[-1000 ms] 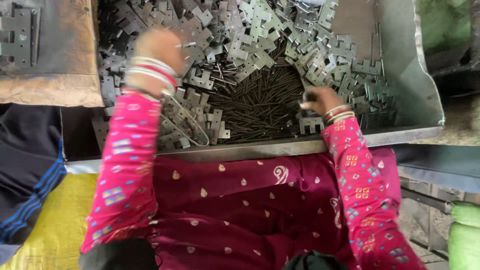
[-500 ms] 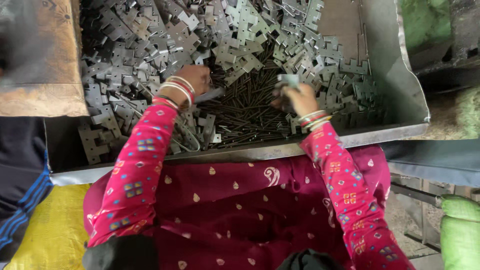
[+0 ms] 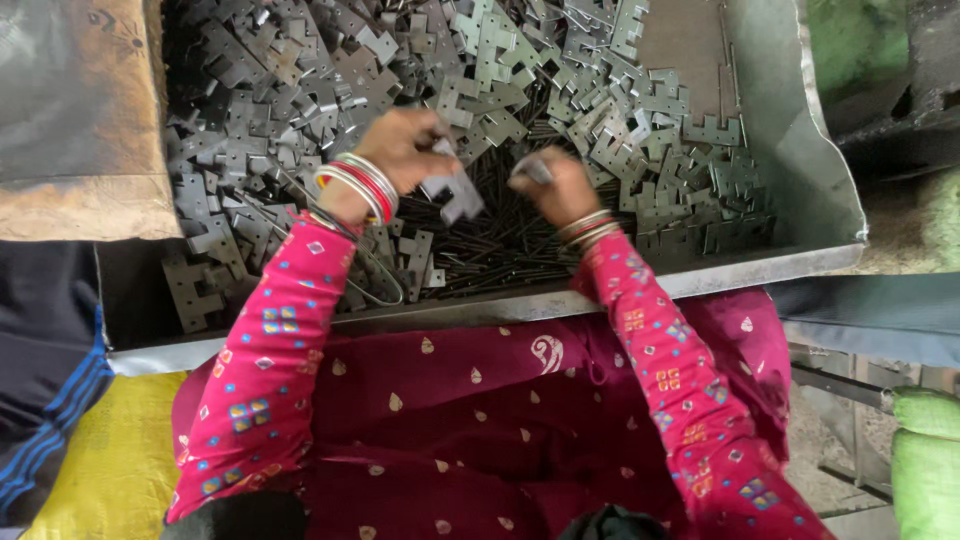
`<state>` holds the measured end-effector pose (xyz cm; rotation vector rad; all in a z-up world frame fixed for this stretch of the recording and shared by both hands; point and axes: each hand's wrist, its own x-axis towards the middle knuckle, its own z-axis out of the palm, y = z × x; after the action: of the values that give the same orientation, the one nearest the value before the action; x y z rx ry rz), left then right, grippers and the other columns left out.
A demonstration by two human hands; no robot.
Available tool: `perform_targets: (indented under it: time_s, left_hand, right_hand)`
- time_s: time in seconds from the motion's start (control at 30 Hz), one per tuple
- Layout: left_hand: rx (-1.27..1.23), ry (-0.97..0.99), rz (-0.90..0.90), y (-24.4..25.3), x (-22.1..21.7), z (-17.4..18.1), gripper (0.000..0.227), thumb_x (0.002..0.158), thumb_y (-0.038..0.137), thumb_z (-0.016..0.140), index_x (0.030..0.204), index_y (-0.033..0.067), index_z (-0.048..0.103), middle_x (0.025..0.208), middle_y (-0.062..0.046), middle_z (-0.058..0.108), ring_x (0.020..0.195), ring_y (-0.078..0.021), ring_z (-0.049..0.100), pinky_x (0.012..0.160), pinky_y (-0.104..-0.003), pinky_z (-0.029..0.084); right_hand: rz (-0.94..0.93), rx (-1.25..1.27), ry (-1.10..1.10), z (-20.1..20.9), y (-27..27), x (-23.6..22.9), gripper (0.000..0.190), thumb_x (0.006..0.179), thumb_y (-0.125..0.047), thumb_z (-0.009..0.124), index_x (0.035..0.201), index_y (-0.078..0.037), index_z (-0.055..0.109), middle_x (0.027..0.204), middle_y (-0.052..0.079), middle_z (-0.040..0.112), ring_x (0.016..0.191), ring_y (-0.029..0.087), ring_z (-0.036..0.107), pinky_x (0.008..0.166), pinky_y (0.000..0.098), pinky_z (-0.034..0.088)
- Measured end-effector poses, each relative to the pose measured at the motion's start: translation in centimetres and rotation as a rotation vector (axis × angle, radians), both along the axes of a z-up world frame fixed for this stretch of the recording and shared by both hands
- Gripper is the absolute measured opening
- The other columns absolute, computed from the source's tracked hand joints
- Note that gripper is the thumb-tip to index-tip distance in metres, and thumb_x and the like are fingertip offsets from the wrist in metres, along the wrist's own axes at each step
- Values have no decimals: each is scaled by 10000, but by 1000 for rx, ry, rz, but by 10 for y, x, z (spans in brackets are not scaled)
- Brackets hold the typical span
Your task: The person sorts small metal brackets and nails from a mixed pile in a metal bin, separating the brackets into a nearby container while leaving the nails in the bin. The hands repeatedly pick, separate, and transfer the brackets by hand.
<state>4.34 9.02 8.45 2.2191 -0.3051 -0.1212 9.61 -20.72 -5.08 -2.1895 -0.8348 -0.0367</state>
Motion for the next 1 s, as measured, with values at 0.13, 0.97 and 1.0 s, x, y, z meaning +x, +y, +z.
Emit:
perform_targets:
  time_s: [0.13,0.97,1.0]
  left_hand:
    - [-537,245,127,14,5,-2,403,841,125,753,1230,73,660,1030,-87,739,785,-198,750,642,-330,654]
    - [888,-507,561,17,-4,-23,361,894,124,666,1239,97,561,781,-104,722,606,-316,722,496,-433,561]
    - [991,-478,623,51,-1,-16,305,747,180,649,1050,154,638,754,-69,730,643,-279,735,513,-404,567]
  right_hand:
    - [-297,814,675,25,-50,4,178,966,-210,744,1066,-68,705,991,110,727,865,248,710,806,497,615]
    - [-209,-939,304,-40,-113,35,550,822,-506,792,1094,-29,767,1073,272,733,1027,454,692,906,534,545]
    - [-124,-936,319,-49,-124,45,545,787,-488,813,1108,-51,765,1068,275,733,1034,454,687,925,524,542]
